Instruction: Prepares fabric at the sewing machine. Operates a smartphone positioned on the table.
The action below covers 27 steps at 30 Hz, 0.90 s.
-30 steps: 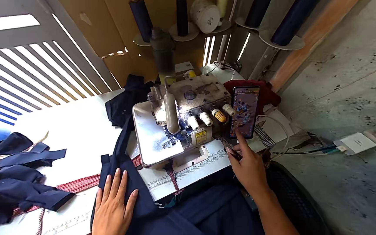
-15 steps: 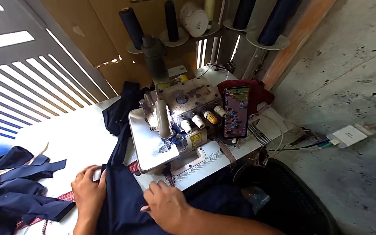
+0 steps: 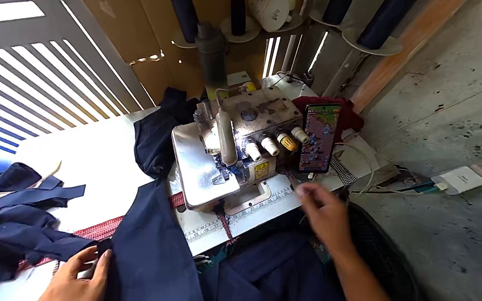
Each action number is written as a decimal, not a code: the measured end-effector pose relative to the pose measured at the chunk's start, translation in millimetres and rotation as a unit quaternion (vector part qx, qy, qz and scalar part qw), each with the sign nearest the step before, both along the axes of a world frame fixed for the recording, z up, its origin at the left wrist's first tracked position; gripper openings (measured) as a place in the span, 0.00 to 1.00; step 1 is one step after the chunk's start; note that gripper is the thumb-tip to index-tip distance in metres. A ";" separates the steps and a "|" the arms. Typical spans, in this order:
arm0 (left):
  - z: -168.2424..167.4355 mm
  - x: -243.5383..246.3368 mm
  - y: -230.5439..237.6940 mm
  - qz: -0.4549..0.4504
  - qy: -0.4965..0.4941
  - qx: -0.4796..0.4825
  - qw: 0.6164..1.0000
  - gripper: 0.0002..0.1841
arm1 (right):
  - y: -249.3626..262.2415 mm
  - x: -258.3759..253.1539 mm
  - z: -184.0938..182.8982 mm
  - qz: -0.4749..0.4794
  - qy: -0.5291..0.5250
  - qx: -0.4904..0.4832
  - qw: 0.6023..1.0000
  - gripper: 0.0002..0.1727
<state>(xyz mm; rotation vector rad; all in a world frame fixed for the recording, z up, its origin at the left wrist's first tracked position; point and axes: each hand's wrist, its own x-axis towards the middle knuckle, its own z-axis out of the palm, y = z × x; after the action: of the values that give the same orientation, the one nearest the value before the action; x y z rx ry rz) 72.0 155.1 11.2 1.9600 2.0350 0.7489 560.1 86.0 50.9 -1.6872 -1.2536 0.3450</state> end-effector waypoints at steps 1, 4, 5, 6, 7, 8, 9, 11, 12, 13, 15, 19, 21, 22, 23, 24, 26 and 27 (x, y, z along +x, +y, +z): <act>4.8 3.4 5.4 -0.013 0.005 0.009 1.000 0.22 | 5.1 24.2 5.9 -0.071 -0.016 0.028 0.997 0.14; 19.7 31.1 33.6 -0.058 0.006 0.050 0.997 0.21 | 22.1 73.9 13.3 -0.152 -0.038 0.077 0.985 0.19; 23.5 45.8 45.6 -0.076 0.000 0.060 0.995 0.22 | 29.5 82.2 13.7 -0.149 -0.037 0.080 0.985 0.20; 25.2 60.4 57.9 -0.097 -0.007 0.062 0.993 0.22 | 36.6 87.4 13.6 -0.137 -0.033 0.078 0.987 0.22; 24.0 73.4 70.7 -0.115 -0.014 0.053 0.992 0.23 | 43.1 90.0 14.1 -0.125 -0.029 0.075 0.989 0.23; 19.7 83.4 83.8 -0.130 -0.012 0.040 0.991 0.25 | 48.8 90.1 15.4 -0.118 -0.027 0.073 0.990 0.23; 13.6 90.6 96.6 -0.142 -0.004 0.029 0.989 0.25 | 54.0 88.6 17.2 -0.116 -0.024 0.073 0.990 0.22; 1.3 97.1 117.4 -0.162 0.023 0.024 0.986 0.21 | 60.4 85.3 19.5 -0.124 -0.019 0.070 0.990 0.21; -2.6 97.5 124.8 -0.172 0.038 0.026 0.984 0.18 | 62.6 84.8 19.8 -0.129 -0.017 0.069 0.989 0.21; -3.6 97.7 130.1 -0.180 0.043 0.028 0.982 0.15 | 64.6 85.0 19.6 -0.135 -0.017 0.067 0.988 0.22; -0.3 95.1 135.3 -0.198 0.021 0.029 0.980 0.15 | 67.2 85.1 18.6 -0.147 -0.016 0.062 0.987 0.22; 8.6 79.6 128.8 -0.172 -0.176 -0.019 0.969 0.13 | 64.9 85.5 14.0 -0.130 0.012 0.081 0.988 0.21; 18.6 79.6 111.5 -0.121 -0.325 -0.056 0.936 0.11 | 59.4 83.6 10.6 -0.115 0.028 0.092 0.989 0.21; 23.6 80.1 99.0 -0.099 -0.370 -0.064 0.922 0.13 | 54.8 81.8 7.3 -0.116 0.029 0.093 0.988 0.22; 28.7 80.6 84.7 -0.085 -0.392 -0.069 0.913 0.16 | 48.9 79.2 2.6 -0.125 0.026 0.096 0.987 0.23; 34.7 80.4 69.0 -0.085 -0.401 -0.079 0.909 0.20 | 41.8 75.1 -2.5 -0.139 0.017 0.099 0.985 0.23; 46.6 78.8 37.9 -0.121 -0.398 -0.095 0.904 0.33 | 27.0 59.3 -10.9 -0.152 0.005 0.109 0.982 0.20; 52.8 78.5 23.3 -0.153 -0.401 -0.101 0.897 0.37 | 19.1 46.7 -13.3 -0.140 0.002 0.098 0.985 0.18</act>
<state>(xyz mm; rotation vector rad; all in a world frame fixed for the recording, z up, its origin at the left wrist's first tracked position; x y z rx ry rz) 150.4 178.5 64.0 1.4411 1.2206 0.9987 606.8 105.2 37.6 -1.6626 -0.9942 0.0543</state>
